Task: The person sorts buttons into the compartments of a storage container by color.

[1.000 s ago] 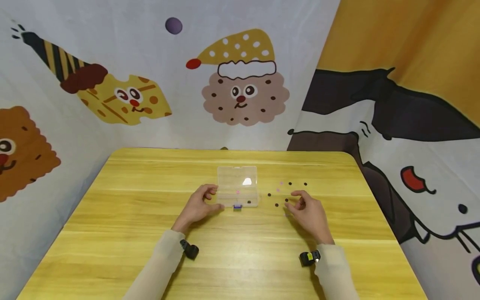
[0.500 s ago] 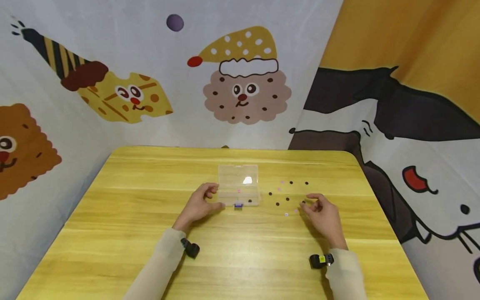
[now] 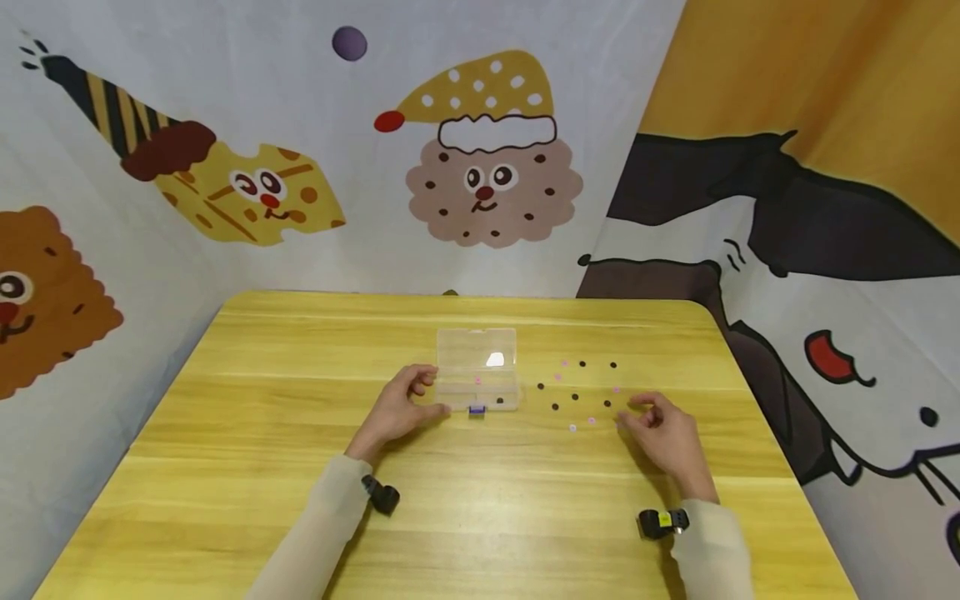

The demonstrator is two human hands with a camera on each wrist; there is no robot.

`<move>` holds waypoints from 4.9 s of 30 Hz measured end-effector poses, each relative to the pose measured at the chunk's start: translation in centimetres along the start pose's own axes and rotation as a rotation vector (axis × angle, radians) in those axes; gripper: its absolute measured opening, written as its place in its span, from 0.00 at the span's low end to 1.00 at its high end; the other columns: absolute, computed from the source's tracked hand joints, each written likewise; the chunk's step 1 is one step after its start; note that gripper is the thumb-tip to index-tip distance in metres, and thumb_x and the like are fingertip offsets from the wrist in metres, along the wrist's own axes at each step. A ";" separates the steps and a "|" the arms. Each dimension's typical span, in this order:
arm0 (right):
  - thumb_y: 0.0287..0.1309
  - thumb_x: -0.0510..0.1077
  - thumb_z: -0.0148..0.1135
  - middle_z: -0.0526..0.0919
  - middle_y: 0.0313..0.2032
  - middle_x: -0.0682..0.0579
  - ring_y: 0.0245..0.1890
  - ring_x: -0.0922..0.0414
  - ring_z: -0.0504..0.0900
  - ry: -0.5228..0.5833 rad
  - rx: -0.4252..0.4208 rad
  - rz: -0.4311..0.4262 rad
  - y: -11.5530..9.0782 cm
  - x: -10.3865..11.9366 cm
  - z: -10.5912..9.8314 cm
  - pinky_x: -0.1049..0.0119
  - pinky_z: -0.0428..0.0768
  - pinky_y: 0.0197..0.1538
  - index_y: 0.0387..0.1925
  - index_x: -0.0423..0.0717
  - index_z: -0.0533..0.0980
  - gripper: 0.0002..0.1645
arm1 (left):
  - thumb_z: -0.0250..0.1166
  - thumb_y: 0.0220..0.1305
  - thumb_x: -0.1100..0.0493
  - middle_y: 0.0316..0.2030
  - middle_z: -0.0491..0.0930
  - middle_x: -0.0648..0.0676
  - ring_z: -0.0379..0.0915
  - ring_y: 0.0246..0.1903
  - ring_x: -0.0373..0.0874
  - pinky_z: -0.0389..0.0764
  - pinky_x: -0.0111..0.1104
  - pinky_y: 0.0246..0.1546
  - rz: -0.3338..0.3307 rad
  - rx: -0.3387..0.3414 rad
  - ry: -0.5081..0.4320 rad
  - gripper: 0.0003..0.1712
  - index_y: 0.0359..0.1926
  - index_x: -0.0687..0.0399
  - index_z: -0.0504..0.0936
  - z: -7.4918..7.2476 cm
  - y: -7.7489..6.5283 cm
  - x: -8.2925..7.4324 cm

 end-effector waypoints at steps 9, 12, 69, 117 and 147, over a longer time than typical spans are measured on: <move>0.63 0.60 0.69 0.81 0.31 0.51 0.27 0.61 0.74 -0.031 0.121 -0.023 -0.2 -0.3 -0.3 0.69 0.72 0.32 0.52 0.45 0.79 0.27 | 0.81 0.53 0.54 0.52 0.76 0.53 0.67 0.48 0.50 0.70 0.41 0.52 0.002 -0.001 -0.008 0.39 0.65 0.50 0.76 -0.1 -0.1 -0.1; 0.63 0.59 0.69 0.80 0.30 0.52 0.27 0.62 0.74 -0.032 0.130 -0.031 -0.3 -0.2 -0.2 0.69 0.72 0.32 0.51 0.45 0.79 0.25 | 0.81 0.53 0.55 0.52 0.76 0.53 0.67 0.49 0.50 0.70 0.41 0.52 -0.007 0.000 -0.012 0.39 0.65 0.49 0.76 -0.1 -0.1 -0.1; 0.68 0.55 0.65 0.79 0.30 0.53 0.28 0.58 0.72 -0.136 0.131 -0.019 -0.5 1.1 0.3 0.68 0.68 0.30 0.43 0.47 0.82 0.15 | 0.82 0.52 0.54 0.51 0.76 0.55 0.68 0.48 0.50 0.71 0.41 0.51 0.017 -0.010 -0.001 0.40 0.65 0.52 0.76 -0.1 -0.1 -0.2; 0.65 0.51 0.66 0.82 0.29 0.54 0.28 0.60 0.75 -0.161 0.079 -0.061 -0.3 0.8 0.5 0.69 0.71 0.31 0.38 0.47 0.83 0.11 | 0.81 0.52 0.54 0.52 0.77 0.54 0.67 0.48 0.49 0.70 0.41 0.51 0.010 -0.009 -0.001 0.39 0.64 0.51 0.76 0.0 -0.1 -0.2; 0.65 0.52 0.67 0.84 0.31 0.52 0.29 0.59 0.76 -0.105 0.079 0.001 -0.5 0.8 0.6 0.70 0.72 0.29 0.39 0.46 0.84 0.13 | 0.81 0.53 0.54 0.52 0.77 0.55 0.68 0.48 0.50 0.71 0.42 0.52 0.016 -0.005 -0.006 0.39 0.65 0.52 0.76 0.0 -0.1 -0.2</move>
Point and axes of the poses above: each hand's wrist, its own y-axis towards the middle knuckle, its own z-axis out of the palm, x = y × z, the point moved 2 cm from there along y, towards the middle knuckle
